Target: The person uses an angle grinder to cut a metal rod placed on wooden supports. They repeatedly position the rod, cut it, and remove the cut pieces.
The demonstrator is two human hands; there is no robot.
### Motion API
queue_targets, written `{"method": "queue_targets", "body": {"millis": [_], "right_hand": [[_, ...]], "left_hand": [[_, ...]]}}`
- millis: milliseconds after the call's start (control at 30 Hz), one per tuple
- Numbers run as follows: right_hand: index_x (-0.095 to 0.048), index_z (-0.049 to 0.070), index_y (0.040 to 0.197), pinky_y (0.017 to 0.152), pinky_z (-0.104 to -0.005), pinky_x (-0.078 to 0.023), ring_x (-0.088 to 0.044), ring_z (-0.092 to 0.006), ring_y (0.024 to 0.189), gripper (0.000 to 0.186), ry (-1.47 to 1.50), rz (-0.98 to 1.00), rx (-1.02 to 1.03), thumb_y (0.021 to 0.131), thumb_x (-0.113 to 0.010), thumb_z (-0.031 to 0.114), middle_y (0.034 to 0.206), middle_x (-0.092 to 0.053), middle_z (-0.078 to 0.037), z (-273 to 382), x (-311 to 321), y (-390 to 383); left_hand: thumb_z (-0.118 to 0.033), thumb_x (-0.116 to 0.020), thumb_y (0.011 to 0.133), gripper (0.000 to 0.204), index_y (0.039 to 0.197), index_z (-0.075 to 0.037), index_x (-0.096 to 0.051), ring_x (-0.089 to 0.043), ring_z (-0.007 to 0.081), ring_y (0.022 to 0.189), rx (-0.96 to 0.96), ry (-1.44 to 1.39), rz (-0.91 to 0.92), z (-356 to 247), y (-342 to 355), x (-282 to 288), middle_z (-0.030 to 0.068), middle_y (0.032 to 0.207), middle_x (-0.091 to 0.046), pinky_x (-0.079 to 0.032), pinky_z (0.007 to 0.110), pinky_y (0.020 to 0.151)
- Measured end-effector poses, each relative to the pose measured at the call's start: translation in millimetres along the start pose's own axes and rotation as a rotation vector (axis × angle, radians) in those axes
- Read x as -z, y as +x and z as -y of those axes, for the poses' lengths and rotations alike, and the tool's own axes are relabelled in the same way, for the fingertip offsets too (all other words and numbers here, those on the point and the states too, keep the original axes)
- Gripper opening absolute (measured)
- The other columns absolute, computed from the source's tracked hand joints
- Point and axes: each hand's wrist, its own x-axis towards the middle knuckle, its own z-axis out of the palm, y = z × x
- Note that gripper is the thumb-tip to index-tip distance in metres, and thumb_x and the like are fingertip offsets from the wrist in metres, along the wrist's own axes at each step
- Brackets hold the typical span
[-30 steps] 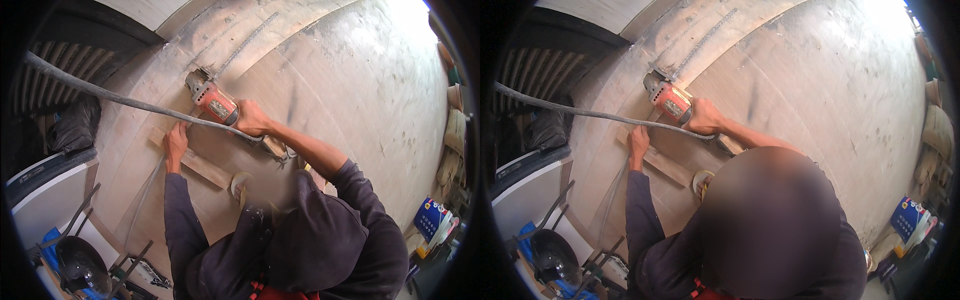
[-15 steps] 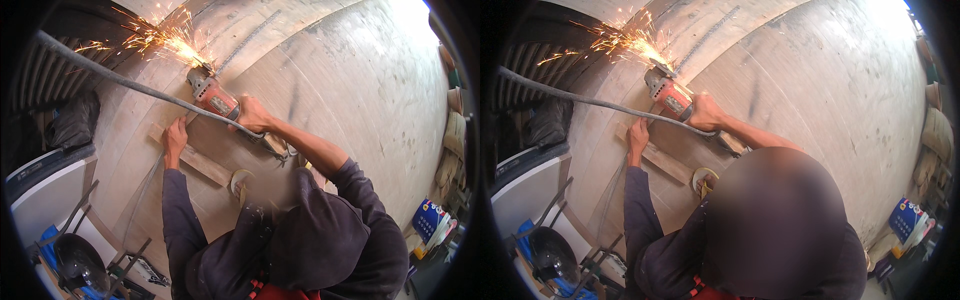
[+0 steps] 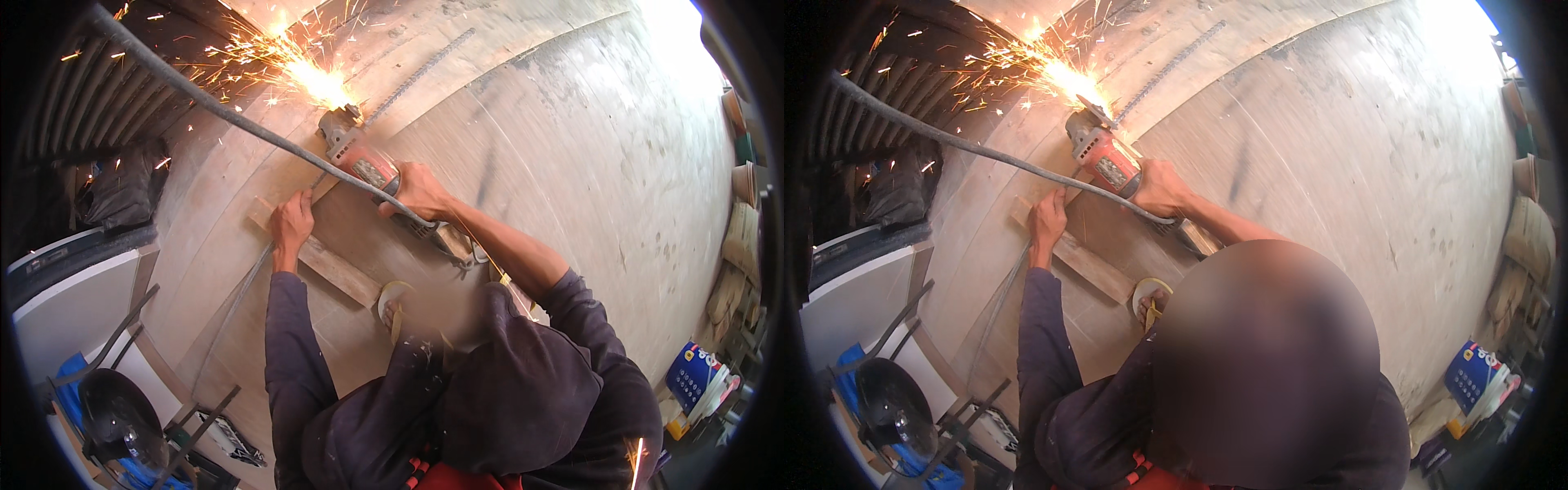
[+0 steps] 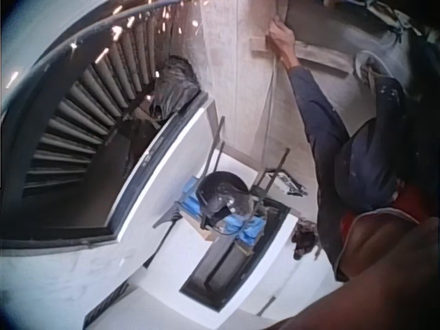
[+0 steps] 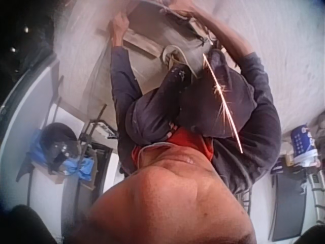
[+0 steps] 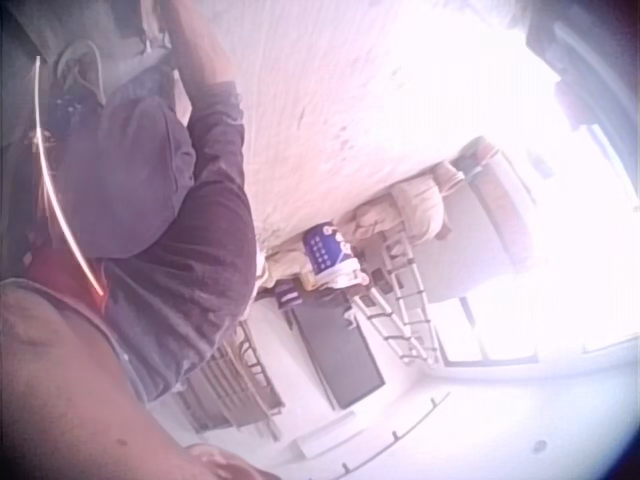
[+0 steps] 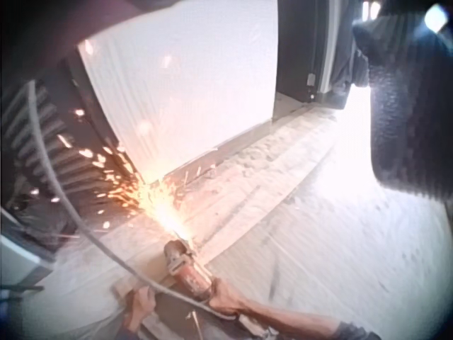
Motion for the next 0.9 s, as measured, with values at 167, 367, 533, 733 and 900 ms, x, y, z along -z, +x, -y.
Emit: {"method": "queue_targets", "body": {"millis": [167,367,533,733,900], "right_hand": [[-0.065,-0.009,0.093,0.073,-0.0442,-0.052,-0.068,-0.0358,0.080,0.055,0.006,0.004,-0.011,0.058,-0.080,0.030,0.084,-0.067,-0.029,-10,-3,4],[-0.064,-0.011,0.089,0.071,-0.0443,-0.052,-0.068,-0.0361,0.078,0.055,0.027,0.008,0.006,0.057,-0.079,0.032,0.081,-0.066,-0.030,-11,-5,7],[-0.064,-0.011,0.088,0.071,-0.0436,-0.053,-0.068,-0.0357,0.077,0.056,0.048,-0.006,0.011,0.055,-0.078,0.033,0.079,-0.066,-0.029,-11,-6,7],[-0.065,-0.011,0.087,0.069,-0.0433,-0.053,-0.067,-0.0347,0.073,0.059,-0.015,0.020,0.007,0.053,-0.079,0.036,0.079,-0.067,-0.028,-15,-6,11],[-0.064,-0.012,0.084,0.068,-0.0435,-0.053,-0.067,-0.0342,0.071,0.060,0.063,0.007,-0.007,0.053,-0.079,0.037,0.077,-0.066,-0.029,-9,-7,9]], "left_hand": [[-0.043,-0.038,0.101,0.051,0.087,-0.002,-0.064,-0.059,0.0491,0.078,0.036,0.027,0.067,-4,2,2,0.0266,0.079,-0.062,-0.043,0.055,0.065],[-0.045,-0.037,0.101,0.054,0.084,0.000,-0.063,-0.057,0.0500,0.078,0.021,-0.026,0.052,-2,3,2,0.0278,0.077,-0.060,-0.042,0.054,0.066],[-0.044,-0.040,0.100,0.052,0.083,-0.002,-0.066,-0.060,0.0481,0.072,-0.025,-0.049,0.029,-1,5,3,0.0270,0.072,-0.061,-0.044,0.054,0.062],[-0.046,-0.035,0.101,0.055,0.083,-0.002,-0.064,-0.058,0.0487,0.074,-0.013,-0.024,0.051,-1,6,4,0.0266,0.074,-0.059,-0.041,0.053,0.061],[-0.044,-0.036,0.101,0.053,0.087,-0.003,-0.066,-0.059,0.0485,0.076,0.034,0.045,0.098,3,6,2,0.0264,0.075,-0.061,-0.043,0.054,0.063]]}}
